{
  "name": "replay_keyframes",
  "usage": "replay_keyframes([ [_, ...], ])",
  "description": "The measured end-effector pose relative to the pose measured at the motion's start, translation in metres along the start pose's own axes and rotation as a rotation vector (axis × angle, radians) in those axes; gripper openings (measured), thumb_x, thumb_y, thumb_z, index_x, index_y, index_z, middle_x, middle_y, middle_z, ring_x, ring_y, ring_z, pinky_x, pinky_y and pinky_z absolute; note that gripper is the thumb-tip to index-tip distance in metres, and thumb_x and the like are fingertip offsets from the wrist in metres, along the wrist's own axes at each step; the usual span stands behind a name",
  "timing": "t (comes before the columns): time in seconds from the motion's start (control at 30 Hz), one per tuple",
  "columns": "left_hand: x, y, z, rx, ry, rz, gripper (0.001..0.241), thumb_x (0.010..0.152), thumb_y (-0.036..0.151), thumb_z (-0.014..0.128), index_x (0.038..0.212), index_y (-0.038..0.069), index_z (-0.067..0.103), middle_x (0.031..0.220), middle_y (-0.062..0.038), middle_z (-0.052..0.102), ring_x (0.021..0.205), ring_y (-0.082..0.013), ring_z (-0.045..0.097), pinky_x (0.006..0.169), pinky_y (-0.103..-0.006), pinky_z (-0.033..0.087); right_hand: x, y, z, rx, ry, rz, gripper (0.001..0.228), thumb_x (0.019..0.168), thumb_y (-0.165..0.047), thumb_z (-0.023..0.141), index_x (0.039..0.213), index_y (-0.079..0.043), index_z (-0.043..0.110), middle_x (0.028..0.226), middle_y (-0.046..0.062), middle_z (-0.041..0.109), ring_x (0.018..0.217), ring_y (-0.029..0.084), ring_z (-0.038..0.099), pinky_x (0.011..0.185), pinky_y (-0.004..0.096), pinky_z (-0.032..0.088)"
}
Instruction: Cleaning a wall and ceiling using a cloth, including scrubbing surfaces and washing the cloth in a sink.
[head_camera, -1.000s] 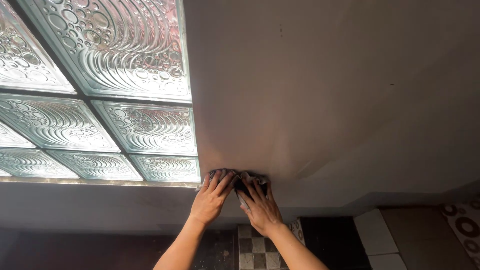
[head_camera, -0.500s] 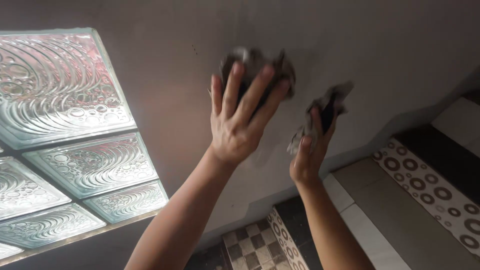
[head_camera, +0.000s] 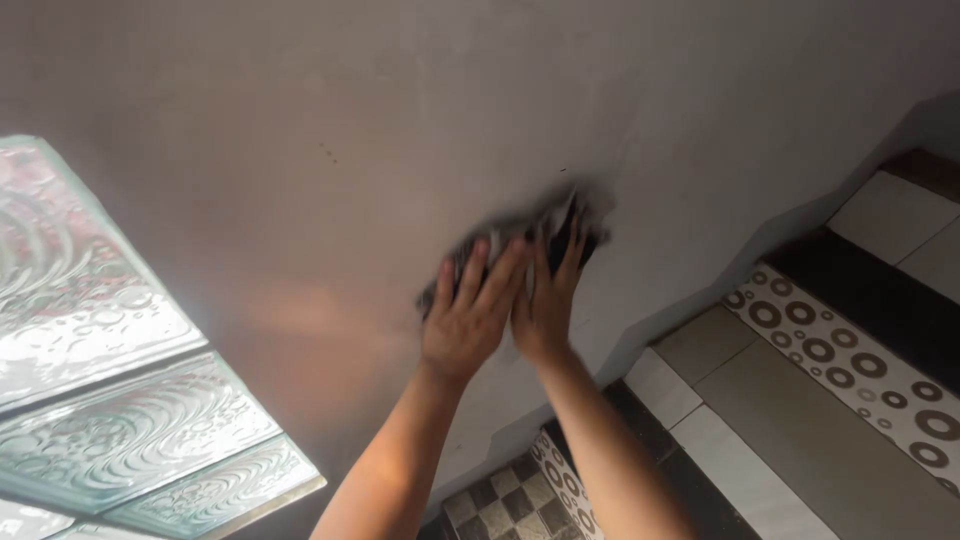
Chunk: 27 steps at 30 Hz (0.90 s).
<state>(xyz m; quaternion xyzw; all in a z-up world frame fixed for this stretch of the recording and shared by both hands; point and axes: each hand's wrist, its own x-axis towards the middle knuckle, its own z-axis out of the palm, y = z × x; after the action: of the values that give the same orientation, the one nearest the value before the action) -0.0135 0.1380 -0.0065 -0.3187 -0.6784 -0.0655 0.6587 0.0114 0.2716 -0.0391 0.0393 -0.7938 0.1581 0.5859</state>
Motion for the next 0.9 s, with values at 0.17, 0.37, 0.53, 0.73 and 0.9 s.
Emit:
replay_keyframes([
  [0.17, -0.132, 0.039, 0.016, -0.076, -0.265, 0.173, 0.056, 0.103, 0.018, 0.036, 0.159, 0.027, 0.038, 0.173, 0.012, 0.018, 0.158, -0.0202, 0.02, 0.127, -0.0492, 0.01, -0.144, 0.031, 0.003, 0.003, -0.387, 0.22, 0.054, 0.104, -0.014, 0.055, 0.152, 0.004, 0.04, 0.167, 0.035, 0.002, 0.153, 0.052, 0.006, 0.121, 0.062, 0.017],
  [0.37, -0.175, 0.069, -0.004, -0.594, -0.337, 0.215, 0.038, 0.104, 0.013, 0.043, 0.137, 0.015, 0.06, 0.158, -0.003, 0.048, 0.142, -0.0302, 0.048, 0.122, -0.0504, 0.031, -0.16, 0.038, -0.078, 0.305, -0.689, 0.408, 0.049, 0.11, -0.015, 0.043, 0.158, -0.005, 0.04, 0.166, 0.027, 0.017, 0.152, 0.046, 0.015, 0.12, 0.059, 0.02],
  [0.53, -0.101, 0.116, 0.011, -0.744, -0.099, 0.003, 0.037, 0.104, 0.016, 0.047, 0.136, 0.018, 0.066, 0.15, -0.005, 0.058, 0.142, -0.0387, 0.047, 0.122, -0.0501, 0.029, -0.109, 0.089, -0.103, 0.368, -0.362, 0.424, 0.054, 0.109, -0.035, 0.035, 0.159, -0.015, 0.041, 0.167, 0.018, 0.021, 0.153, 0.039, 0.022, 0.122, 0.051, 0.021],
  [0.73, 0.12, 0.095, 0.022, -0.463, 0.36, -0.284, 0.021, 0.094, 0.03, 0.087, 0.114, 0.031, 0.078, 0.143, -0.003, 0.055, 0.146, -0.0469, 0.035, 0.129, -0.0646, 0.015, 0.1, 0.121, -0.153, 0.425, 0.205, -0.149, 0.053, 0.115, -0.032, 0.029, 0.164, -0.01, 0.024, 0.172, 0.017, 0.017, 0.162, 0.038, 0.022, 0.137, 0.056, 0.023],
  [0.9, 0.235, 0.081, 0.03, -0.266, 0.368, -0.445, 0.03, 0.102, 0.029, 0.081, 0.13, 0.023, 0.073, 0.159, -0.005, 0.04, 0.155, -0.0443, 0.027, 0.136, -0.0664, 0.007, 0.212, 0.124, -0.163, 0.264, 0.294, -0.257, 0.058, 0.11, -0.055, 0.017, 0.167, -0.044, 0.02, 0.179, -0.013, 0.009, 0.173, 0.017, 0.012, 0.153, 0.051, 0.013],
])
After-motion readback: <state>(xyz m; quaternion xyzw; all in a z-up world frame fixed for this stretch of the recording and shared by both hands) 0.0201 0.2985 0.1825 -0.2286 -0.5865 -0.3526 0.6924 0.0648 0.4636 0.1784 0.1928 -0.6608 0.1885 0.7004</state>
